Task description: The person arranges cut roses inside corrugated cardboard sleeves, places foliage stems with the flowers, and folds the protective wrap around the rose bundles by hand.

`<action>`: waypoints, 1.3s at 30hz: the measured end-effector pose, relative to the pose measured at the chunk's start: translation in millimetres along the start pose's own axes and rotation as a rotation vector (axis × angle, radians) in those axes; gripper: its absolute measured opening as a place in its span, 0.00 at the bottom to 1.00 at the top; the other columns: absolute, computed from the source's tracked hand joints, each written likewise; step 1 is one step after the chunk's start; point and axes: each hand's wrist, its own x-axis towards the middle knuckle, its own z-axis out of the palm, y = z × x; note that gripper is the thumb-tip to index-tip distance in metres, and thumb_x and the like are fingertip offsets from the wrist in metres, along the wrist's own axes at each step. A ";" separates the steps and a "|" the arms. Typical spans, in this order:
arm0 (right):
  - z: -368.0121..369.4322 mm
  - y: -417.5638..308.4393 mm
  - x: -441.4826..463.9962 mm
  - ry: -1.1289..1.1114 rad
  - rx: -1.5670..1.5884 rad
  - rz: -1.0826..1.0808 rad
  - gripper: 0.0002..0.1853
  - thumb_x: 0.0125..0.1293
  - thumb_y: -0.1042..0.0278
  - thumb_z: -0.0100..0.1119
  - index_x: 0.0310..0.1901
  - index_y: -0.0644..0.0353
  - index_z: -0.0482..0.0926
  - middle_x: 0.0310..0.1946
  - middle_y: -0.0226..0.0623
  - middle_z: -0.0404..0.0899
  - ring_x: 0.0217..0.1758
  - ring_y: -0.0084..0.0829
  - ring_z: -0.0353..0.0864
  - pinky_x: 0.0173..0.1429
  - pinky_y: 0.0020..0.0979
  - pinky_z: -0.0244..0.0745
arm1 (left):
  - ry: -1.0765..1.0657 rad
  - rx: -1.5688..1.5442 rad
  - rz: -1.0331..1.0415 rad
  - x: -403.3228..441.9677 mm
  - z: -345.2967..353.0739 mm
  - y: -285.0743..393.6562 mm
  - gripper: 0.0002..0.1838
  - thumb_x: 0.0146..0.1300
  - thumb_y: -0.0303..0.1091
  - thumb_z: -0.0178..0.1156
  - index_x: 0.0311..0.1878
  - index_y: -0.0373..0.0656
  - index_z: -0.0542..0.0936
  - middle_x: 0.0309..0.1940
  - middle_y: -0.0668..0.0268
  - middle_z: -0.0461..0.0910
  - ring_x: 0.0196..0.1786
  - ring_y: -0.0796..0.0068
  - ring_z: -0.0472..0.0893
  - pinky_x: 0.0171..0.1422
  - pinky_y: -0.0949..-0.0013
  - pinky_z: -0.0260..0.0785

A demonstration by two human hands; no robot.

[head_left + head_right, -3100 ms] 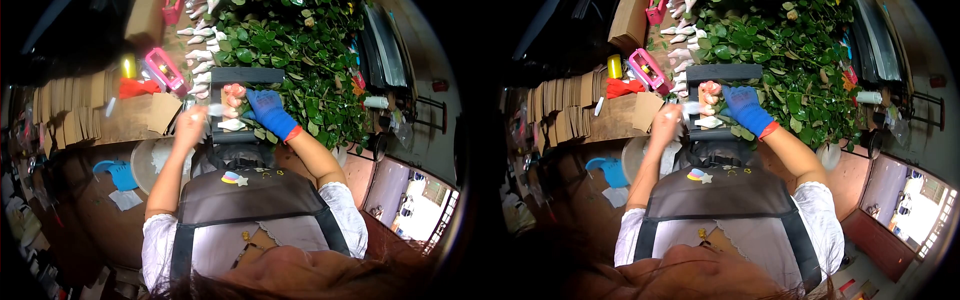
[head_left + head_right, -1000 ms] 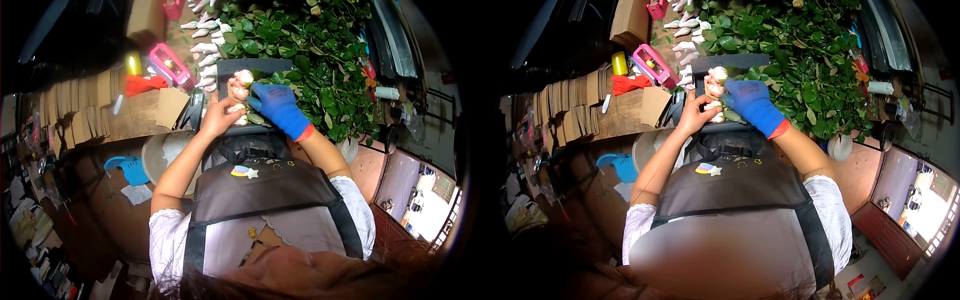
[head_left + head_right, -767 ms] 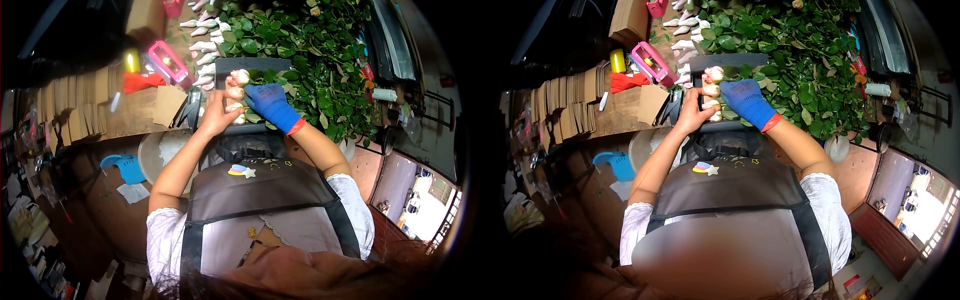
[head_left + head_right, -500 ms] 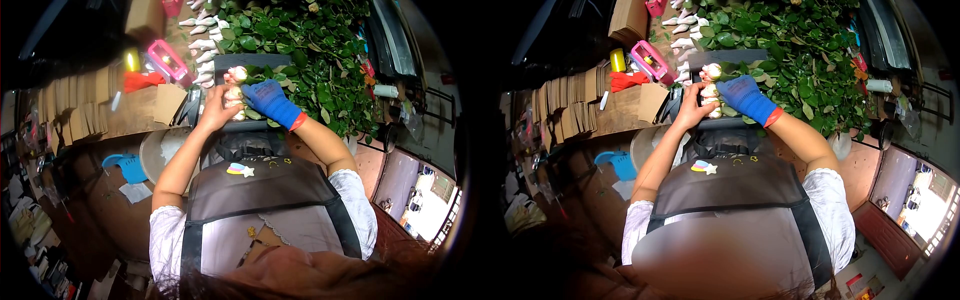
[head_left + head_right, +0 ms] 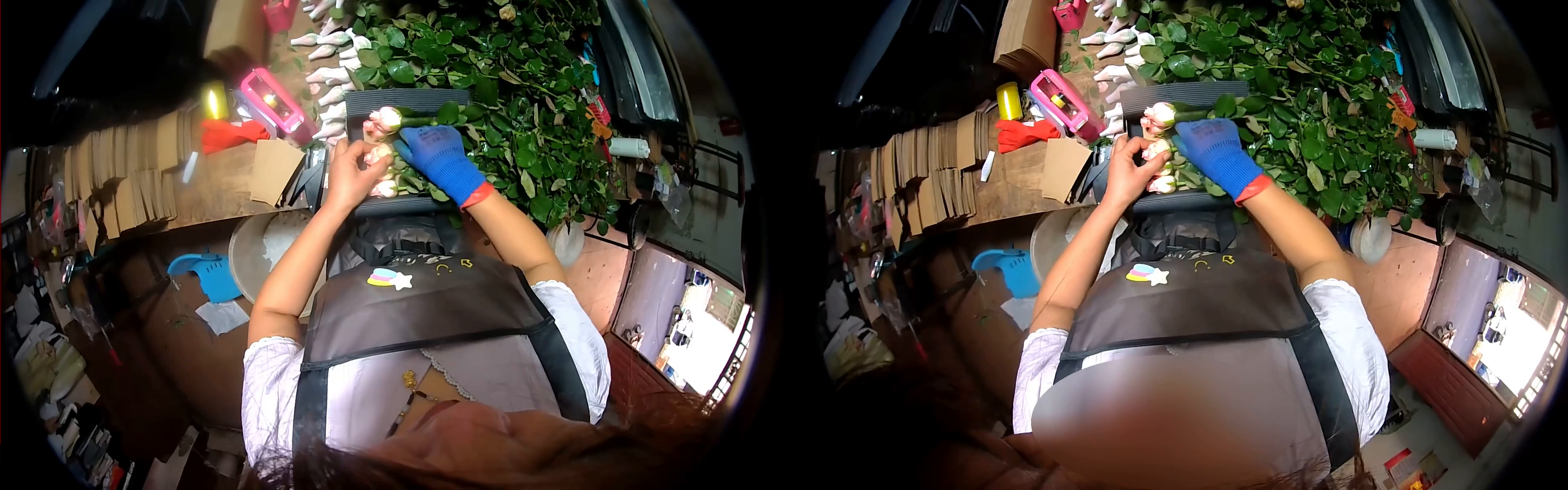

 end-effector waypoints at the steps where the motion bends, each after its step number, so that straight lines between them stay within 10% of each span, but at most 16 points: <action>1: 3.7 2.2 3.7 0.028 0.001 -0.029 0.13 0.66 0.53 0.58 0.38 0.53 0.81 0.30 0.38 0.86 0.34 0.44 0.87 0.36 0.45 0.78 | 0.000 0.010 0.005 -0.6 0.7 -0.2 0.17 0.54 0.44 0.75 0.41 0.45 0.85 0.38 0.58 0.73 0.47 0.57 0.73 0.52 0.59 0.67; 14: -4.0 1.3 11.1 0.025 -0.189 -0.210 0.05 0.65 0.64 0.56 0.36 0.50 0.81 0.27 0.35 0.86 0.30 0.38 0.88 0.30 0.41 0.76 | -0.020 0.001 0.038 4.5 4.5 -4.6 0.36 0.56 0.42 0.75 0.66 0.44 0.72 0.53 0.54 0.75 0.57 0.58 0.74 0.66 0.61 0.66; 20: -13.5 -4.8 1.3 0.001 -0.128 -0.153 0.06 0.65 0.62 0.57 0.35 0.51 0.81 0.29 0.37 0.86 0.32 0.41 0.88 0.34 0.43 0.77 | 0.043 0.012 -0.123 23.8 9.6 -9.0 0.22 0.54 0.51 0.75 0.46 0.47 0.86 0.44 0.55 0.72 0.53 0.56 0.71 0.59 0.61 0.66; 27: -39.4 3.1 -27.4 0.122 1.400 0.203 0.20 0.66 0.62 0.65 0.59 0.52 0.79 0.49 0.43 0.84 0.46 0.40 0.86 0.52 0.35 0.80 | 0.067 -0.016 -0.072 21.9 7.8 -7.7 0.22 0.53 0.49 0.74 0.47 0.47 0.87 0.43 0.53 0.75 0.52 0.52 0.74 0.59 0.58 0.67; 31: -2.7 3.6 -18.1 0.225 0.819 0.018 0.20 0.68 0.68 0.62 0.61 0.60 0.78 0.53 0.43 0.82 0.52 0.35 0.84 0.60 0.33 0.77 | 0.051 0.003 -0.061 20.9 7.9 -10.8 0.22 0.53 0.47 0.74 0.47 0.45 0.86 0.43 0.53 0.74 0.51 0.52 0.73 0.57 0.57 0.67; 39: -2.3 -17.5 -12.7 0.223 0.072 -0.100 0.22 0.66 0.65 0.58 0.63 0.48 0.78 0.36 0.40 0.80 0.38 0.42 0.81 0.42 0.44 0.75 | 0.037 -0.019 -0.040 15.3 4.8 -2.5 0.18 0.57 0.44 0.74 0.45 0.44 0.85 0.41 0.57 0.70 0.50 0.58 0.72 0.58 0.62 0.66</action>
